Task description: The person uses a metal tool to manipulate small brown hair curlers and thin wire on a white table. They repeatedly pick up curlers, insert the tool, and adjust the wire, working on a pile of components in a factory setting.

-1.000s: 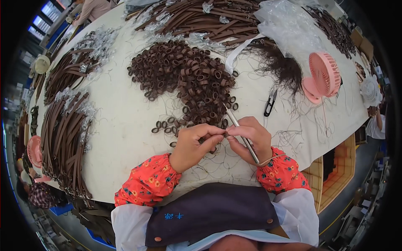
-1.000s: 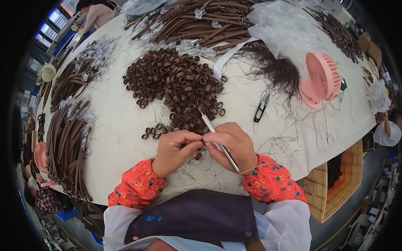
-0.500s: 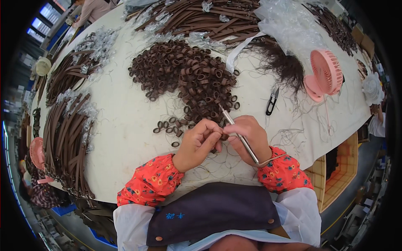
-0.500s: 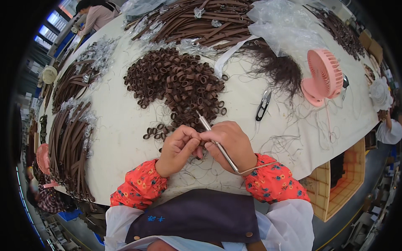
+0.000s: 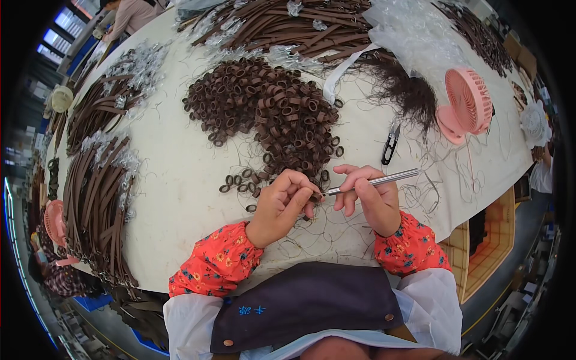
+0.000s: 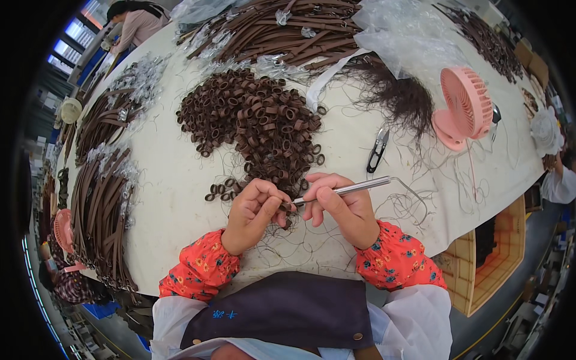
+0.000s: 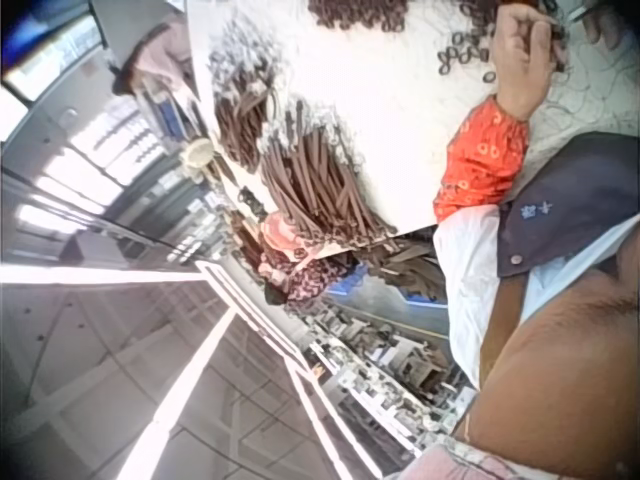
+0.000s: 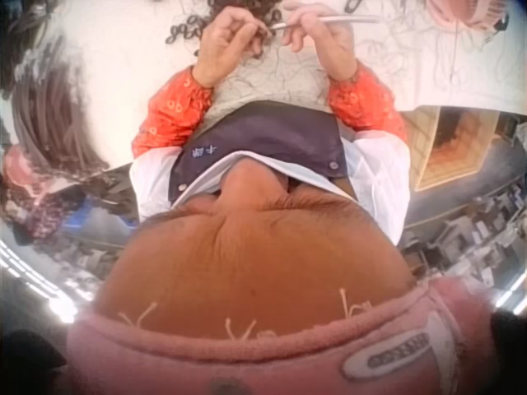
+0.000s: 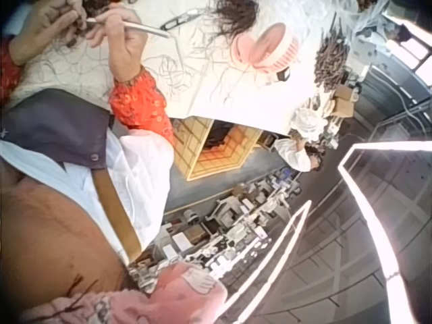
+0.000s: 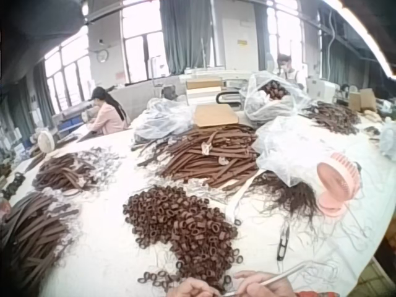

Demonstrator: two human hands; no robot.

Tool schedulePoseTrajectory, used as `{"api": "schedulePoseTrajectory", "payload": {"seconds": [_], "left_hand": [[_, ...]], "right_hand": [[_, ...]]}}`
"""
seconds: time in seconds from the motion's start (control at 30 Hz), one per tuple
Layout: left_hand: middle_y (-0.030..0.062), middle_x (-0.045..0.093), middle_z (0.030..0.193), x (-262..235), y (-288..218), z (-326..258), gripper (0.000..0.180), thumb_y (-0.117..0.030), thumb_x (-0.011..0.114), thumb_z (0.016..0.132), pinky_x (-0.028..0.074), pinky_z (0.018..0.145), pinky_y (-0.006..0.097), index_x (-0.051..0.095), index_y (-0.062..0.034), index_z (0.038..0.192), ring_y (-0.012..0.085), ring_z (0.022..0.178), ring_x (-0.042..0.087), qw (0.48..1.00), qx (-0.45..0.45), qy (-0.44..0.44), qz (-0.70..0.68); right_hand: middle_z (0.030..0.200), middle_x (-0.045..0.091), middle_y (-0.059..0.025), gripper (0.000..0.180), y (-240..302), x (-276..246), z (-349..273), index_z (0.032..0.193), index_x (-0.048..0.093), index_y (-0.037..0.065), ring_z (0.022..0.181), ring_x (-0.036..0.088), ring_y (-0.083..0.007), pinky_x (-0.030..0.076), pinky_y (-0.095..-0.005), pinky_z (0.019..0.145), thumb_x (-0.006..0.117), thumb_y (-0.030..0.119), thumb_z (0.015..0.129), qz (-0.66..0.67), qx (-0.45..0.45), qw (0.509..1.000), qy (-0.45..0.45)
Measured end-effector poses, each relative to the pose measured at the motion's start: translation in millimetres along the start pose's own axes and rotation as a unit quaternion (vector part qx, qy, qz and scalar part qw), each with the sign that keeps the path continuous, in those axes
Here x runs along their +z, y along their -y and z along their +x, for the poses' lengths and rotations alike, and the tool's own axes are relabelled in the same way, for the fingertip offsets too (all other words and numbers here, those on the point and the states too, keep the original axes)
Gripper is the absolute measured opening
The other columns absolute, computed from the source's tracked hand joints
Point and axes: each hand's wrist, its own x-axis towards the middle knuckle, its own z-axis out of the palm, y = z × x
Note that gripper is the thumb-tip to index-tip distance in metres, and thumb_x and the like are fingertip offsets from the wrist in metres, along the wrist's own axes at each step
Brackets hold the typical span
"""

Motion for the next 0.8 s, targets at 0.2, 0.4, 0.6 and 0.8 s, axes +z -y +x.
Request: {"api": "schedulePoseTrajectory", "payload": {"seconds": [0.2,0.4,0.6,0.8], "left_hand": [[0.0118,0.062,0.097,-4.2,-0.2,-1.0,0.009,-0.009,0.045,0.098,0.05,0.062,0.022,0.046,-0.0015,0.103,0.0091,0.068,0.058,0.999,-0.016,0.028,0.023],[0.006,0.059,0.084,0.1,1.1,-1.1,0.009,-0.005,0.047,0.096,0.046,0.057,0.02,0.048,0.0001,0.103,0.0077,0.065,0.056,1.0,0.002,0.007,0.011],[0.0064,0.059,0.085,-0.7,0.9,-1.3,0.009,-0.006,0.047,0.096,0.046,0.057,0.021,0.048,0.0,0.103,0.0081,0.066,0.057,1.0,0.002,0.011,0.015],[0.0078,0.061,0.087,-0.6,1.7,-0.9,0.009,-0.006,0.047,0.096,0.046,0.058,0.021,0.048,0.0003,0.103,0.0081,0.066,0.057,1.0,0.002,0.007,0.008]], "right_hand": [[0.064,0.057,-0.0035,0.025,-0.6,0.6,-1.1,0.099,0.057,0.0,0.069,0.062,-0.0138,0.034,-0.0365,0.102,0.043,0.021,0.099,0.014,0.021,1.0,0.014],[0.064,0.057,-0.0031,0.025,-1.1,1.2,-1.1,0.1,0.057,0.0,0.069,0.061,-0.0135,0.035,-0.0358,0.101,0.043,0.021,0.099,0.009,0.024,1.0,0.014],[0.064,0.057,-0.0025,0.025,-1.4,0.9,-1.2,0.101,0.056,0.0,0.069,0.061,-0.0132,0.034,-0.037,0.102,0.043,0.021,0.1,0.0,0.011,1.0,0.021],[0.067,0.058,-0.0026,0.023,-2.3,-0.5,-0.9,0.101,0.056,0.001,0.069,0.061,-0.0128,0.034,-0.0381,0.102,0.044,0.02,0.099,-0.004,-0.013,1.0,0.025]]}}
